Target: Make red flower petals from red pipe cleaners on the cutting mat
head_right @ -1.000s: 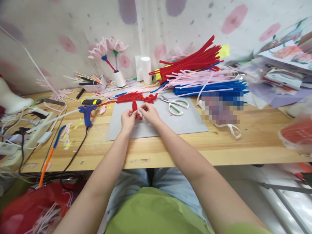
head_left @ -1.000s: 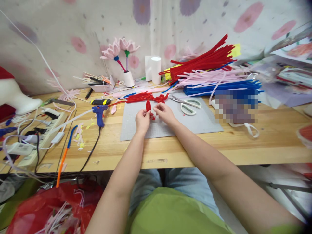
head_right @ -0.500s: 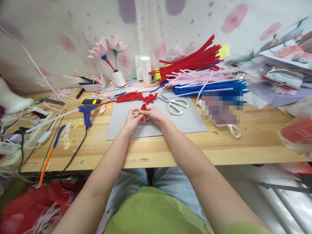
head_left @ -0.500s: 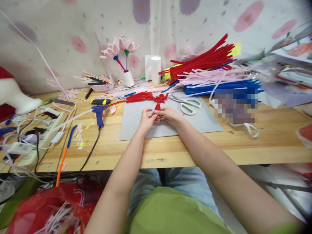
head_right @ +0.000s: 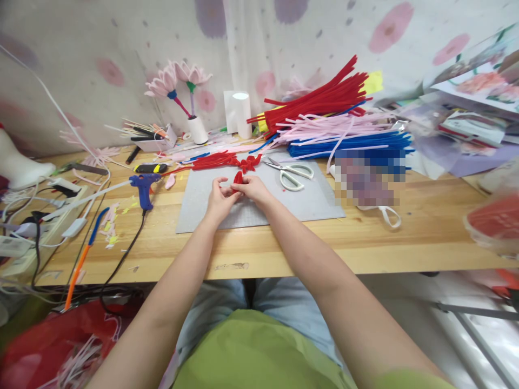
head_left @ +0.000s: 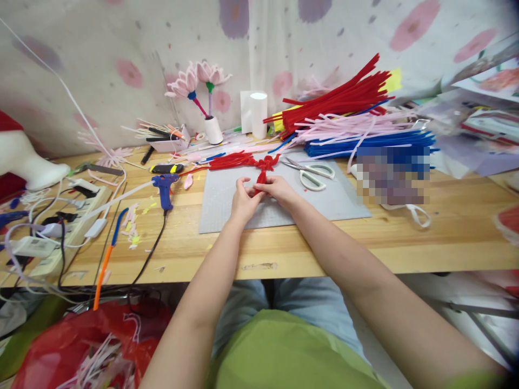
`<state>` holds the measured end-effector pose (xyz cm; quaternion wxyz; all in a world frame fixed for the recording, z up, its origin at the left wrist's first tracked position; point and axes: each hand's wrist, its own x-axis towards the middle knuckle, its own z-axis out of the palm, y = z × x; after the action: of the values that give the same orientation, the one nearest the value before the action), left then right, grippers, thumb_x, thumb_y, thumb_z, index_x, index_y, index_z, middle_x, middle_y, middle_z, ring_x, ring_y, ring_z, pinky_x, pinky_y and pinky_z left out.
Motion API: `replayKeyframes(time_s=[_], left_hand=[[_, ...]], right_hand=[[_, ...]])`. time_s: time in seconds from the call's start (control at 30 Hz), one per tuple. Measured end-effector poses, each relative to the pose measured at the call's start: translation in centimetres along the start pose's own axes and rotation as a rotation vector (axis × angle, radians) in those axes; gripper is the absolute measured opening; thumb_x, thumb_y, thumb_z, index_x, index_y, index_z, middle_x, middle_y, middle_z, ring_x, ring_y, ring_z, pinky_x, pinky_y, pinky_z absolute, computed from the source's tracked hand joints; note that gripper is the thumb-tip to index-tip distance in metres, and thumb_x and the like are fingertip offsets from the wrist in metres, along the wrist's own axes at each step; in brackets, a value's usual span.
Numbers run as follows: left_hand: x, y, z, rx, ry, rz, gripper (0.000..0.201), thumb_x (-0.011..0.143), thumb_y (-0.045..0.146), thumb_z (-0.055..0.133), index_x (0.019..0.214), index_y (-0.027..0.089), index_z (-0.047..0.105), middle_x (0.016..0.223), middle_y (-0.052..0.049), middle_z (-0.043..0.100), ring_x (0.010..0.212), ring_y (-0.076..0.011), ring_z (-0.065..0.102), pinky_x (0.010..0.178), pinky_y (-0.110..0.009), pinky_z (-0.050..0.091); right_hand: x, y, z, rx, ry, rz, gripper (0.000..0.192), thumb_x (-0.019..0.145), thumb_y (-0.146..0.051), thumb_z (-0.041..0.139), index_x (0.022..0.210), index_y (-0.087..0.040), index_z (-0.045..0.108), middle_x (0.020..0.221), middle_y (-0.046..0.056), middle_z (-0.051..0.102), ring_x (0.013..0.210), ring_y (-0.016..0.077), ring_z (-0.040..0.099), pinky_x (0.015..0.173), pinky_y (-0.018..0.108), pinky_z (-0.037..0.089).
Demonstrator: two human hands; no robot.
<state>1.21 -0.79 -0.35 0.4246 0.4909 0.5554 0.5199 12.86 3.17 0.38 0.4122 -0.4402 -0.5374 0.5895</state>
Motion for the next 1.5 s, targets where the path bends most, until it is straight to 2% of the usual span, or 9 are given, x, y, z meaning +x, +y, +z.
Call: replayKeyframes(time_s=[0.17, 0.4, 0.57, 0.63, 0.73, 0.87, 1.1, 1.37, 1.5], left_hand=[[0.2, 0.0, -0.6, 0.084, 0.040, 0.099, 0.046, 0.061, 0.023, 0.067, 0.098, 0.022, 0.040, 0.072, 0.000, 0.065, 0.067, -0.0130, 0.062, 0.070, -0.027, 0.045], [0.3, 0.9, -0.5, -0.188, 0.032, -0.142, 0.042, 0.058, 0.017, 0.067, 0.086, 0.019, 0.035, 0.058, 0.004, 0.058, 0.055, -0.0119, 0.060, 0.060, -0.028, 0.049], [0.2, 1.1, -0.5, -0.248, 0.032, -0.188, 0.039, 0.059, 0.017, 0.066, 0.081, 0.019, 0.034, 0.058, 0.006, 0.055, 0.056, -0.0117, 0.059, 0.060, -0.029, 0.049], [0.1, 0.8, -0.4, -0.127, 0.049, -0.096, 0.033, 0.063, 0.020, 0.064, 0.083, 0.019, 0.038, 0.065, 0.003, 0.058, 0.061, -0.0108, 0.059, 0.061, -0.027, 0.048], [-0.3, 0.7, -0.2, 0.235, 0.079, 0.163, 0.019, 0.068, 0.026, 0.061, 0.079, 0.019, 0.047, 0.079, -0.001, 0.059, 0.065, -0.0099, 0.057, 0.062, -0.024, 0.044], [-0.9, 1.0, 0.3, 0.595, 0.197, 0.388, 0.013, 0.071, 0.027, 0.060, 0.079, 0.020, 0.052, 0.087, -0.002, 0.056, 0.070, -0.0114, 0.055, 0.063, -0.025, 0.041], [-0.2, 0.4, 0.6, 0.621, 0.227, 0.412, 0.009, 0.074, 0.028, 0.058, 0.079, 0.021, 0.055, 0.083, -0.002, 0.056, 0.073, -0.0127, 0.054, 0.064, -0.025, 0.039], [-0.1, 0.3, 0.7, 0.750, 0.238, 0.553, 0.012, 0.081, 0.023, 0.048, 0.071, 0.022, 0.054, 0.081, -0.004, 0.059, 0.085, -0.0170, 0.051, 0.072, -0.028, 0.036], [-0.3, 0.2, 0.8, 0.765, 0.236, 0.560, 0.011, 0.081, 0.023, 0.046, 0.074, 0.022, 0.054, 0.080, -0.004, 0.060, 0.083, -0.0179, 0.052, 0.071, -0.029, 0.036]], right_hand=[[0.1, 0.1, -0.1, -0.039, -0.006, 0.000, 0.028, 0.053, -0.037, 0.068, 0.063, -0.013, 0.059, 0.051, -0.003, 0.052, 0.045, 0.0057, 0.037, 0.044, 0.022, 0.026], [0.3, 0.4, -0.4, -0.024, -0.046, -0.066, 0.029, 0.054, -0.038, 0.069, 0.060, -0.013, 0.056, 0.048, -0.004, 0.046, 0.044, 0.0051, 0.035, 0.045, 0.022, 0.024], [0.4, 0.5, -0.4, -0.022, -0.075, -0.101, 0.028, 0.058, -0.038, 0.066, 0.060, -0.013, 0.055, 0.047, -0.005, 0.045, 0.045, 0.0054, 0.036, 0.046, 0.022, 0.024], [0.5, 0.5, -0.3, -0.016, -0.030, -0.095, 0.028, 0.058, -0.038, 0.066, 0.060, -0.013, 0.055, 0.046, -0.005, 0.045, 0.044, 0.0056, 0.036, 0.045, 0.022, 0.024], [0.7, 0.6, -0.2, -0.029, 0.087, -0.109, 0.027, 0.058, -0.038, 0.066, 0.060, -0.013, 0.055, 0.047, -0.004, 0.047, 0.044, 0.0063, 0.037, 0.046, 0.023, 0.026], [0.9, 0.8, 0.0, -0.117, 0.194, -0.149, 0.025, 0.059, -0.037, 0.064, 0.059, -0.013, 0.057, 0.050, -0.002, 0.050, 0.048, 0.0084, 0.042, 0.049, 0.024, 0.031], [1.3, 1.3, 0.1, -0.131, 0.247, -0.197, 0.024, 0.060, -0.037, 0.063, 0.061, -0.013, 0.060, 0.062, 0.002, 0.060, 0.060, 0.0132, 0.052, 0.060, 0.026, 0.039], [0.8, 0.7, 1.1, -0.403, 0.457, -0.216, 0.025, 0.066, -0.037, 0.058, 0.062, -0.012, 0.061, 0.061, 0.003, 0.059, 0.059, 0.0138, 0.050, 0.058, 0.027, 0.037], [0.2, 0.0, 1.4, -0.490, 0.489, -0.209, 0.023, 0.068, -0.035, 0.056, 0.060, -0.013, 0.060, 0.060, 0.003, 0.057, 0.058, 0.0133, 0.048, 0.058, 0.027, 0.036]])
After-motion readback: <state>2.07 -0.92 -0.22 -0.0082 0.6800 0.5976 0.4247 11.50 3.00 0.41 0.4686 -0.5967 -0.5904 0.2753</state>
